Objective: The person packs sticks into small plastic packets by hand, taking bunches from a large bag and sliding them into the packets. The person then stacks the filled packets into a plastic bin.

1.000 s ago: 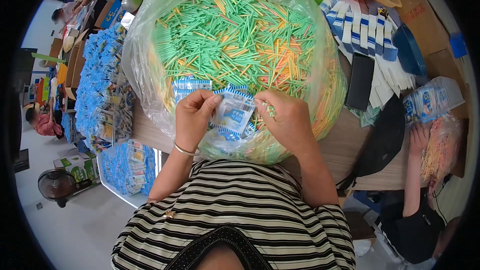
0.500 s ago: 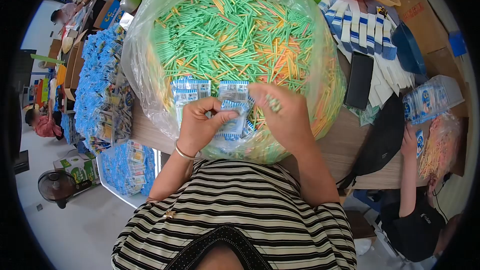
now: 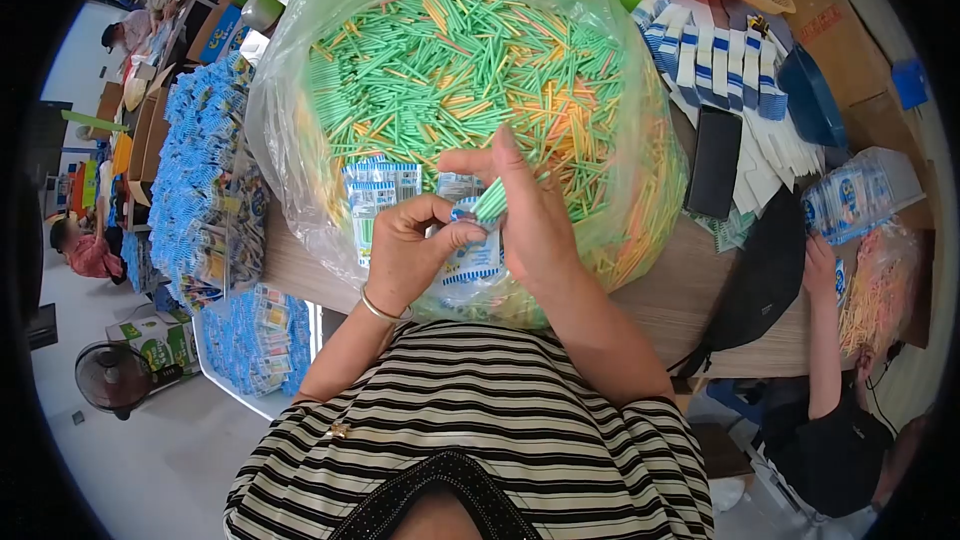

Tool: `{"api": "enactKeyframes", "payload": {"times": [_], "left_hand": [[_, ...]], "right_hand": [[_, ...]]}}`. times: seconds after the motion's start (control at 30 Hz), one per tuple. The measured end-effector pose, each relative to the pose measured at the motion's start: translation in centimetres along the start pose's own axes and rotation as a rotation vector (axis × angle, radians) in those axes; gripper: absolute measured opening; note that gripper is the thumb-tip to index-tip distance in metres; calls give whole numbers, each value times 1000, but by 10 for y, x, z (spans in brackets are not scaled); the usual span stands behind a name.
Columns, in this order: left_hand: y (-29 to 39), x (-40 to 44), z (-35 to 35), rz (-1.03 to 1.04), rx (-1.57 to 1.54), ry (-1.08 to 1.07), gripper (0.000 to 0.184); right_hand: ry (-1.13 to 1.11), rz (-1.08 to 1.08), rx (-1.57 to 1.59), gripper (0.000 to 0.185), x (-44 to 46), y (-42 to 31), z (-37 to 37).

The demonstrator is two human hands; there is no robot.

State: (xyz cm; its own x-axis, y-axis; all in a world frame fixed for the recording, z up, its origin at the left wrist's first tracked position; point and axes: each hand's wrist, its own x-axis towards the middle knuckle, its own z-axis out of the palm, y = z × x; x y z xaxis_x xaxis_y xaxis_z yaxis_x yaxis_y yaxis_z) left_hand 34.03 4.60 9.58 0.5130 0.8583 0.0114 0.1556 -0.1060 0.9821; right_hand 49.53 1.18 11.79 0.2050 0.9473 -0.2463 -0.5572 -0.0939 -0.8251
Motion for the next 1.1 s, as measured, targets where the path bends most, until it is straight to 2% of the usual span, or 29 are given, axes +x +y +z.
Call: {"api": "enactKeyframes", "payload": {"times": [0.07, 0.1, 0.23, 0.33, 0.37, 0.47, 0.63, 0.77, 0.87, 0.9, 1.0, 1.03, 1.1], "left_hand": [[3, 0, 1, -26, -37, -23, 11], [5, 0, 2, -22, -38, -22, 11], [10, -1, 6, -8, 39, 22, 16], [4, 0, 6, 114, -240, -16, 24], [3, 2, 5, 119, -240, -13, 24], [-2, 9, -3, 309, -204, -94, 28], [-1, 2, -6, 189, -366, -100, 33], [10, -5, -7, 163, -306, -56, 29], [10, -26, -22, -108, -159, 95, 22], [8, -27, -29, -109, -158, 98, 22], [-5, -30, -48, -136, -42, 258, 16], [-10, -29, -48, -138, -42, 259, 16], [-24, -23, -47, 93, 224, 412, 14]], "right_hand": [[9, -52, -203, 62, -5, 2, 4], [8, -55, -206, 62, -6, 3, 3], [-50, -237, -381, 49, -8, 5, 0], [-150, -404, -937, 40, -14, -14, -4], [-153, -408, -939, 40, -18, -23, -2], [-132, -514, -1170, 48, -32, -49, 7], [-78, -561, -1216, 41, -37, -54, 0], [-199, -453, -1128, 33, -32, -44, -11], [-288, -340, -985, 25, -24, -43, -12], [-291, -340, -984, 25, -18, -43, -12], [-98, -718, -1422, 26, 19, -39, -14], [-99, -716, -1421, 26, 34, -37, -15], [-207, -698, -1673, 29, 64, -32, -15]]}}
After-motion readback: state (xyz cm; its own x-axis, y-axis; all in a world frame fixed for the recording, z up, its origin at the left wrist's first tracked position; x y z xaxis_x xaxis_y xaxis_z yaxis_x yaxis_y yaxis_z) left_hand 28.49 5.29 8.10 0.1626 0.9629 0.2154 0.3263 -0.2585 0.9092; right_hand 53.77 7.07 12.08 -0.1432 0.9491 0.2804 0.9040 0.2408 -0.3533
